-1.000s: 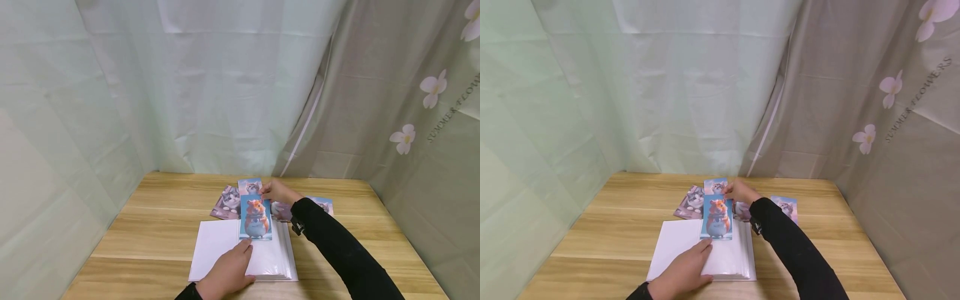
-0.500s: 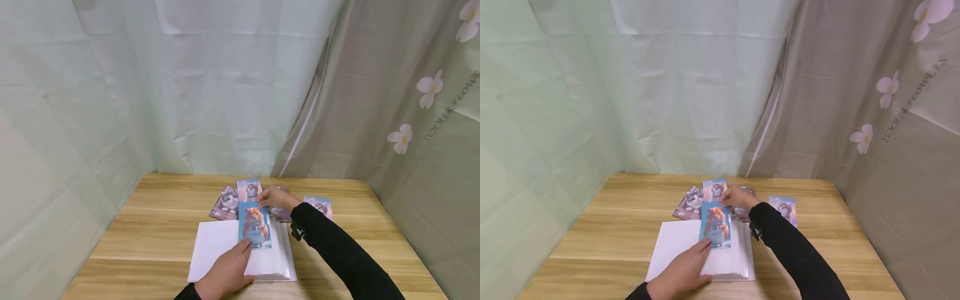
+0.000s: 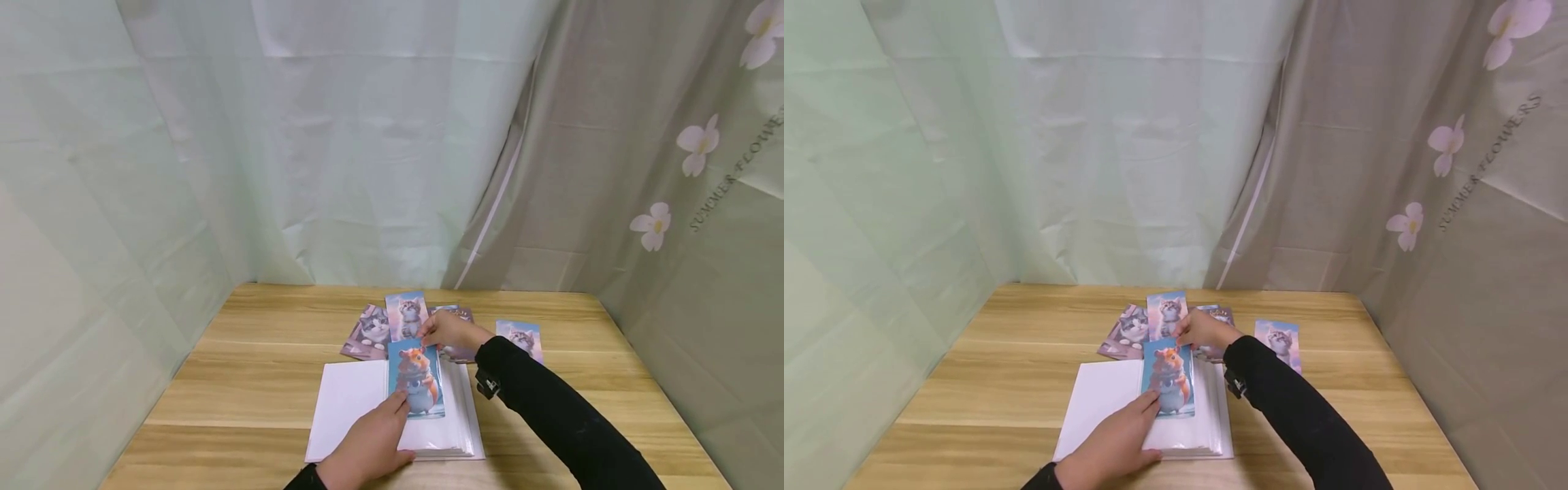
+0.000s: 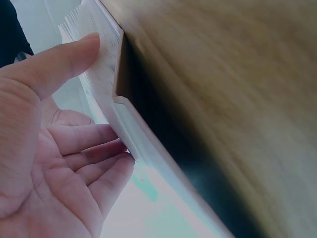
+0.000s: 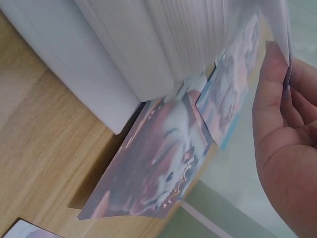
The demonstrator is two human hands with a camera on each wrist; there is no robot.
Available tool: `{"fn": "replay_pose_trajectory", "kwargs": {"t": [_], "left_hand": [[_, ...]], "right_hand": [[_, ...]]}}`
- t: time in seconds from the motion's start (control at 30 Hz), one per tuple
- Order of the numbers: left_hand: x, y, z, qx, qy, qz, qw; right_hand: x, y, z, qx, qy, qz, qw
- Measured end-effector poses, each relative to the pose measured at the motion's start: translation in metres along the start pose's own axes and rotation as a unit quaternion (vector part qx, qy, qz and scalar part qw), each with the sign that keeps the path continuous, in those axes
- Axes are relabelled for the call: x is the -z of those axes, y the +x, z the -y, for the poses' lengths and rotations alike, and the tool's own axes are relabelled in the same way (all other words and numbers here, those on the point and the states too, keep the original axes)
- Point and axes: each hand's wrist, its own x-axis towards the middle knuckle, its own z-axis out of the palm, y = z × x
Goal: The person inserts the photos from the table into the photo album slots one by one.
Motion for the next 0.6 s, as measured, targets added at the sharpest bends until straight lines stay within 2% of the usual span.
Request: {"fn": "replay_pose_trajectory", "kwargs": {"t": [0.2, 0.37, 0.6], "left_hand": [[0.002, -0.001, -0.001, 0.003, -0.004, 0.005, 1.0000], [0.002, 0.000, -0.001, 0.003, -0.004, 0.009, 0.9999], [0.003, 0.001, -0.001, 0.002, -0.002, 0.013, 0.9999]], "right_hand": [[-0.003, -0.001, -0.003, 0.013, -0.008, 0.004, 0.9999], [-0.006, 0.001, -0.004, 0.029, -0.053, -0.003, 0.9981], [-0.010, 0.006, 0.000, 0.088, -0.117, -0.030, 0.9888]]}}
